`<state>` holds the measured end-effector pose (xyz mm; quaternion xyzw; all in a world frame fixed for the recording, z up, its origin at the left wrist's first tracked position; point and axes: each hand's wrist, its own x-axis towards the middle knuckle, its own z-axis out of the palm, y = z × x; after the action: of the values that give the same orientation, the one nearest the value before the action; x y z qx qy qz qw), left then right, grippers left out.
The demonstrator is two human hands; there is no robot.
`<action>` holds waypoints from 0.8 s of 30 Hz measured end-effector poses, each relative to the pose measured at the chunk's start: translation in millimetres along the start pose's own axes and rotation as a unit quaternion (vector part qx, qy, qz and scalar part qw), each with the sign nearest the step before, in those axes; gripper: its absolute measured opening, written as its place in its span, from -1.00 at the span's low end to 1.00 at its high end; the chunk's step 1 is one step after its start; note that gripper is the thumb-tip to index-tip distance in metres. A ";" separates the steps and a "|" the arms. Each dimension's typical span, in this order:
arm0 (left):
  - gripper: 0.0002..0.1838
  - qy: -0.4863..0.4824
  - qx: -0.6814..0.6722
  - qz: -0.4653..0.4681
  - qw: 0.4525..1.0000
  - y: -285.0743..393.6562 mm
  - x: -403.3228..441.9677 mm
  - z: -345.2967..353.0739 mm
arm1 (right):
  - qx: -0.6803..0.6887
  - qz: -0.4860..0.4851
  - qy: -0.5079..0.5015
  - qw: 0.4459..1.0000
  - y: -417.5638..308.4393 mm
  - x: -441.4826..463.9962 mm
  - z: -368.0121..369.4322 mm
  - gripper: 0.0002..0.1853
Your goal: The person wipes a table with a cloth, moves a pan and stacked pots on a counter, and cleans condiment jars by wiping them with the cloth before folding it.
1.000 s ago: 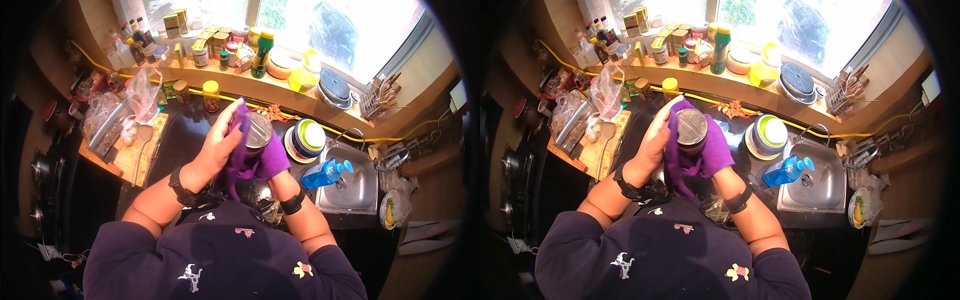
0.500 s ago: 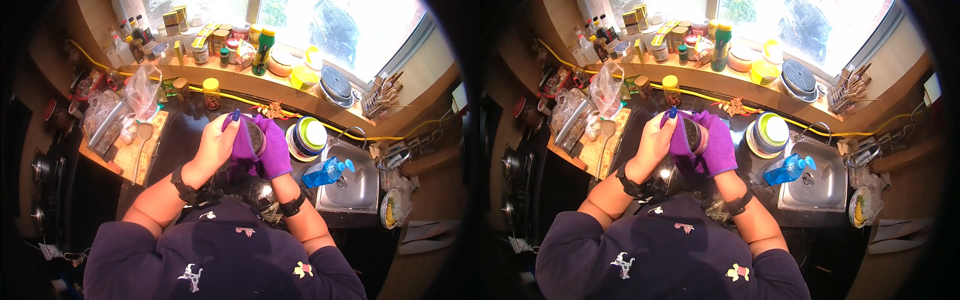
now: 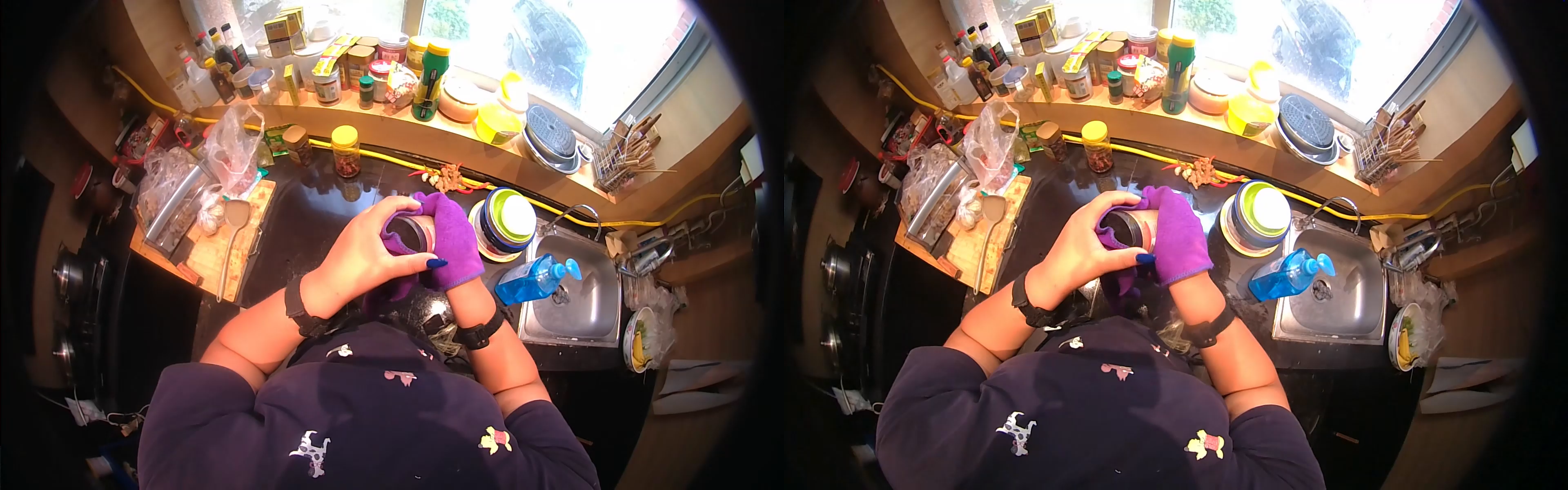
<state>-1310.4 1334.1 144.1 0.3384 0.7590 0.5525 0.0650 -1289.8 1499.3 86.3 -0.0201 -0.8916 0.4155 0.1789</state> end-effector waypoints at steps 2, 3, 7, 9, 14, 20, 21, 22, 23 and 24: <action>-0.46 -0.003 -0.018 -0.024 1.000 0.1 0.1 -0.7 | -0.019 -0.027 0.005 0.999 -2.8 -0.9 1.5 -0.56; -0.50 0.002 -0.019 -0.033 0.999 0.2 2.0 -0.4 | -0.052 -0.049 -0.001 0.997 -8.8 -0.8 -1.1 -0.56; -0.69 0.035 -0.062 -0.065 0.995 -7.0 2.9 5.4 | -0.013 0.019 -0.026 0.999 -6.9 1.3 2.9 -0.59; -0.76 0.051 -0.072 -0.055 0.995 -13.3 2.7 5.1 | 0.007 0.004 -0.015 1.000 -5.1 1.3 4.5 -0.62; -0.73 0.190 -0.067 0.033 0.979 -30.5 10.6 9.7 | 0.020 -0.071 -0.131 0.989 -33.4 6.6 -12.5 -0.57; -0.65 0.236 -0.228 -0.064 0.942 -39.5 11.7 4.9 | 0.037 -0.177 -0.204 0.962 -37.5 11.4 -8.2 -0.51; -0.63 0.227 -0.286 -0.072 0.928 -44.8 11.7 7.2 | -0.049 -0.179 -0.222 0.957 -34.0 11.2 -7.2 -0.51; -0.62 0.227 -0.306 -0.063 0.922 -46.1 11.7 8.8 | -0.134 -0.181 -0.238 0.945 -30.1 10.9 -5.3 -0.50; -0.61 0.226 -0.326 -0.054 0.916 -47.2 11.7 10.3 | -0.122 -0.175 -0.247 0.945 -25.5 10.1 -3.2 -0.50; -0.60 0.232 -0.310 -0.030 0.922 -45.6 12.8 13.9 | -0.110 -0.170 -0.255 0.945 -19.4 9.1 -0.5 -0.50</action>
<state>-1333.7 1345.3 102.0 0.1414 0.5536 0.8207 0.0051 -1295.9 1488.6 103.8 0.2190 -0.9377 0.2697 0.0101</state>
